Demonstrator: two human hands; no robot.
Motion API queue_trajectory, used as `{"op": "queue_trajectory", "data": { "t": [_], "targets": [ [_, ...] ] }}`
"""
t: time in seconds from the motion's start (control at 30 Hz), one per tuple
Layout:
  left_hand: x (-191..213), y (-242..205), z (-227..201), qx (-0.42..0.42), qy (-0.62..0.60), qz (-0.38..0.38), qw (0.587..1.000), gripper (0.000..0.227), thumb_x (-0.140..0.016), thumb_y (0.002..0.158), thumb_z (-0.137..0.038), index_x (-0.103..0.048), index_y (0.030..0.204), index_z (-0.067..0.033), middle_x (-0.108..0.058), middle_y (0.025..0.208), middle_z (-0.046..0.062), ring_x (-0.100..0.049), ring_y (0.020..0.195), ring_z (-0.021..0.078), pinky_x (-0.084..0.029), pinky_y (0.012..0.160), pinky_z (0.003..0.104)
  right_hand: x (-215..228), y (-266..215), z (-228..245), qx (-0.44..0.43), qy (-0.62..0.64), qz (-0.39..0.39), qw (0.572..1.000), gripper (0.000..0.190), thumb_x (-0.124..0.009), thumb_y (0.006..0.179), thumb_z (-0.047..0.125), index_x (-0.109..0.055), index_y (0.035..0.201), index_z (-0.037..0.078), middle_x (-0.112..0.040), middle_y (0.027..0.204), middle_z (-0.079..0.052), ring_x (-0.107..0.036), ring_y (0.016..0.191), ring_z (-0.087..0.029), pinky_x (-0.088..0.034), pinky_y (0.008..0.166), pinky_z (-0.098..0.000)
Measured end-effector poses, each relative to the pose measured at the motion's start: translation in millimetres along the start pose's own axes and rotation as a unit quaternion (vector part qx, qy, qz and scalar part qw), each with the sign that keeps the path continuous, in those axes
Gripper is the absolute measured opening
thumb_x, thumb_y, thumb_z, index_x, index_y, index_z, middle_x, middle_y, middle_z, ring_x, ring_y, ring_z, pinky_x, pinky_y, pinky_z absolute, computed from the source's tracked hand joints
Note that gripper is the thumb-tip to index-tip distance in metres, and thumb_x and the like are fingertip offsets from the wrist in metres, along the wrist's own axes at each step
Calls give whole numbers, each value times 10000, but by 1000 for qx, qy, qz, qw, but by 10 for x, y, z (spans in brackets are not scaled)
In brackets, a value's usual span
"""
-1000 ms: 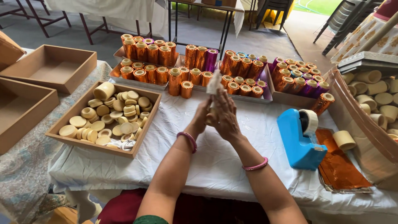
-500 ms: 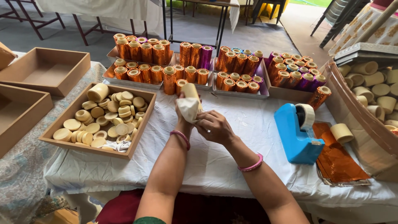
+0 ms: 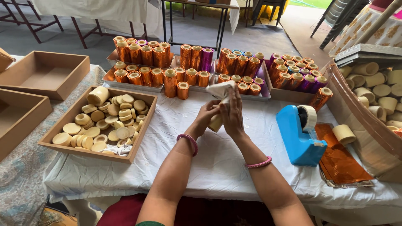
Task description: Polishing cylindrical wooden components with a cloth at a workstation.
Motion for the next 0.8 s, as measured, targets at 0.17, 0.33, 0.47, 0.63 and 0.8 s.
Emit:
{"op": "queue_trajectory", "data": {
  "t": [0.17, 0.33, 0.47, 0.63, 0.8],
  "targets": [
    [127, 132, 116, -36, -27, -19, 999, 484, -661, 965, -214, -523, 1388, -22, -674, 1224, 144, -698, 1062, 219, -612, 889, 327, 2, 7, 115, -30, 123, -5, 992, 653, -316, 1145, 446, -158, 1676, 101, -115, 1751, -204, -203, 1609, -412, -261, 1290, -486],
    [484, 279, 201, -120, -177, -119, 969, 445, -625, 983, -211, -511, 1376, -36, -669, 1210, 126, -688, 1057, 208, -623, 867, 321, 64, -36, 494, -17, 89, 116, 989, 635, -457, 1068, 324, -302, 1623, 57, -240, 1693, -251, -426, 1431, -432, -466, 1101, -473],
    [673, 248, 148, -152, -256, -238, 925, 366, -648, 993, -225, -531, 1278, -27, -660, 1125, 153, -689, 933, 261, -634, 760, 357, 111, -55, 712, 156, 66, 91, 981, 312, -706, 975, 293, -692, 1127, 21, -669, 1238, -198, -677, 1119, -327, -588, 925, -411],
    [768, 319, 222, -167, -267, -246, 917, 380, -677, 951, -262, -527, 1223, -44, -643, 1012, 189, -679, 746, 308, -619, 589, 422, -156, -165, 275, 39, 245, 170, 954, 197, -750, 827, 148, -656, 765, -14, -670, 731, -88, -583, 640, -141, -513, 589, -296],
    [368, 123, -9, -70, -151, -158, 973, 470, -702, 913, -258, -535, 1310, -70, -685, 1087, 143, -728, 849, 264, -649, 675, 379, 20, -5, 186, -237, 181, 14, 954, 243, -732, 959, 198, -718, 847, -18, -690, 758, -140, -594, 655, -191, -480, 599, -330]
  ]
}}
Point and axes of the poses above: each hand's wrist, its own y-axis towards the middle knuckle, its own x-axis out of the back of the hand, z = x × y, the point moved 2 cm from there along y, towards the middle knuckle
